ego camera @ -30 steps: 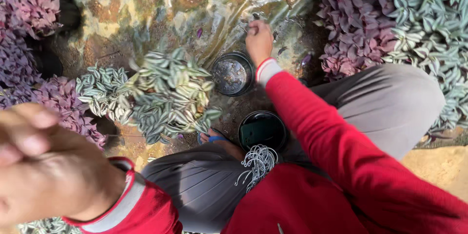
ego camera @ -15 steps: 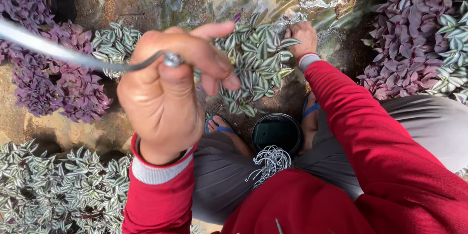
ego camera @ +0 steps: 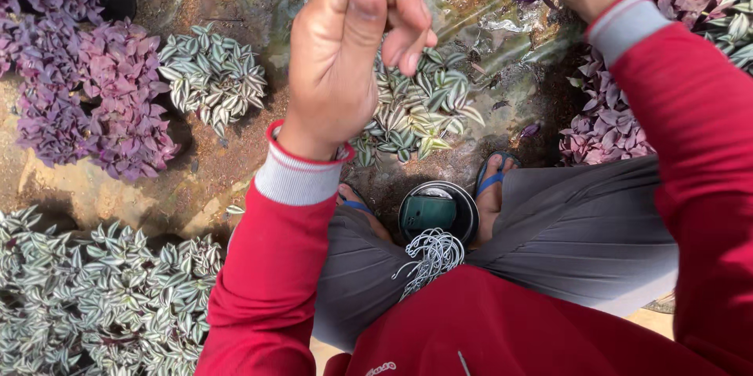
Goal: The person attaches metal wire hangers to the rims of small plastic pots containing plants and secures them with white string while sitting on the ground.
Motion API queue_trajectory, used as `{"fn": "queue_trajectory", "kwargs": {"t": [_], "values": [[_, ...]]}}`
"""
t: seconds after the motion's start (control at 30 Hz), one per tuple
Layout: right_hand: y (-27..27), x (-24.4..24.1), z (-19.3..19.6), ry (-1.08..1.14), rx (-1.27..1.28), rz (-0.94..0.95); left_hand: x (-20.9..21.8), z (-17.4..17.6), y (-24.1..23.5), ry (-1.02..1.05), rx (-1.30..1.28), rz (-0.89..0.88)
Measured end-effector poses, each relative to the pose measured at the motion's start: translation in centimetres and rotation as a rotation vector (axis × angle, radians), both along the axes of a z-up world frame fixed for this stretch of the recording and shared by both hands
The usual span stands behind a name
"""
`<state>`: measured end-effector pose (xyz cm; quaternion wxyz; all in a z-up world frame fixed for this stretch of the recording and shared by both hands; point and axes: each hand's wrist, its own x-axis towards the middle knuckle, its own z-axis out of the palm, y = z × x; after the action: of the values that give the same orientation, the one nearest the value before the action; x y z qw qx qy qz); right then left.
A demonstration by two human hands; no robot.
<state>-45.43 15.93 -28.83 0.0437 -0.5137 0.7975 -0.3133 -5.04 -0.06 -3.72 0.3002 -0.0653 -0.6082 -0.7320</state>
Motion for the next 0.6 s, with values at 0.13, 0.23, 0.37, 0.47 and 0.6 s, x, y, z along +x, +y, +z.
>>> {"fn": "queue_trajectory", "kwargs": {"t": [0.13, 0.23, 0.37, 0.47, 0.6], "values": [[2.9, 3.9, 6.6, -0.705, -0.020, -0.086, 0.5, -1.0, -1.0, -0.028, 0.034, 0.026], [3.6, 6.9, 10.5, -1.011, -0.107, -0.164, 1.5, -1.2, -2.4, 0.005, -0.014, 0.091], [3.3, 8.7, 13.7, -1.031, -0.152, -0.078, 2.4, -1.4, -4.4, 0.008, -0.144, 0.220], [2.9, 9.7, 14.4, -0.980, -0.139, -0.053, 2.3, -2.4, -5.8, 0.042, -0.199, 0.260], [1.9, 11.1, 14.2, -0.941, -0.124, -0.053, 1.3, -4.7, -7.8, -0.044, -0.143, 0.265]]}}
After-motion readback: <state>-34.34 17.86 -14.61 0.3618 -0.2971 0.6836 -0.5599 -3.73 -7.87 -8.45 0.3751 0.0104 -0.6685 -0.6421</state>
